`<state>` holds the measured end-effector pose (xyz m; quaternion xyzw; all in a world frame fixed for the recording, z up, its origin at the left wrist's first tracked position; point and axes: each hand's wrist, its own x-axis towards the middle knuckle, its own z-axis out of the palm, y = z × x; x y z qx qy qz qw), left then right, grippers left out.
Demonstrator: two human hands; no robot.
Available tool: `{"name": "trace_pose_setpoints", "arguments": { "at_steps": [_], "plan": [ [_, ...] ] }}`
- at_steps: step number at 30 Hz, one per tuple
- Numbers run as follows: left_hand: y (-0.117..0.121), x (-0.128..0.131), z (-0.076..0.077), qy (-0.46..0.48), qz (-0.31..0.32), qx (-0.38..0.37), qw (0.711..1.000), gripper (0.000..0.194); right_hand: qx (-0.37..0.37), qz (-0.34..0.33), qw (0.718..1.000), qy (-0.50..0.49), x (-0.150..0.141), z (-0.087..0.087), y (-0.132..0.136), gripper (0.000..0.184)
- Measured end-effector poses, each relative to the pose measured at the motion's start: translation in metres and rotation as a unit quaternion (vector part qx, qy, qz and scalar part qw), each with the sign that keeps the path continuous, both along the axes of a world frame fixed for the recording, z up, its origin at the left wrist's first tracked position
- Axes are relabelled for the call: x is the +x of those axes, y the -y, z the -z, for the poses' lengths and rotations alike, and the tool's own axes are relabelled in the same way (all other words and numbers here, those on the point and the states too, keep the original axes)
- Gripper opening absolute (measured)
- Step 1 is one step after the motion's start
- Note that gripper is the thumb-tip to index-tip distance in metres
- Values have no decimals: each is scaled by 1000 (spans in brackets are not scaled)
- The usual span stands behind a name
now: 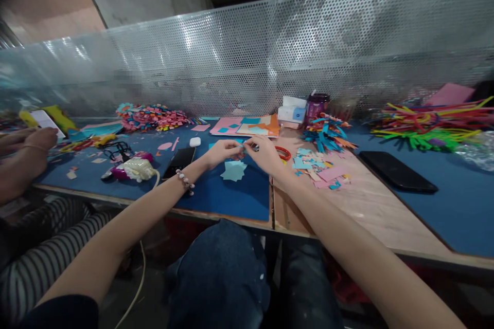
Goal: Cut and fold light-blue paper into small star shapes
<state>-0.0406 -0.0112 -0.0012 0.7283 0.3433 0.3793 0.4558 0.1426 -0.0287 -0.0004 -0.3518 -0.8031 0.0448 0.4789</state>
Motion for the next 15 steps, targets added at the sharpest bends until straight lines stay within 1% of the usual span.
{"name": "trace_pose_setpoints", "arguments": {
  "at_steps": [5, 10, 15],
  "plan": [
    [1, -2, -1, -21, -5, 15, 1000, 38, -92, -22, 995, -12, 5, -4, 1, 19],
    [2, -2, -1, -4, 4, -9, 1000, 40, -101, -34, 994, -6, 10, -6, -3, 20],
    [4, -1, -2, 5, 2, -26, 1000, 38, -100, -25, 995, -11, 8, -4, -4, 19]
  ]
}}
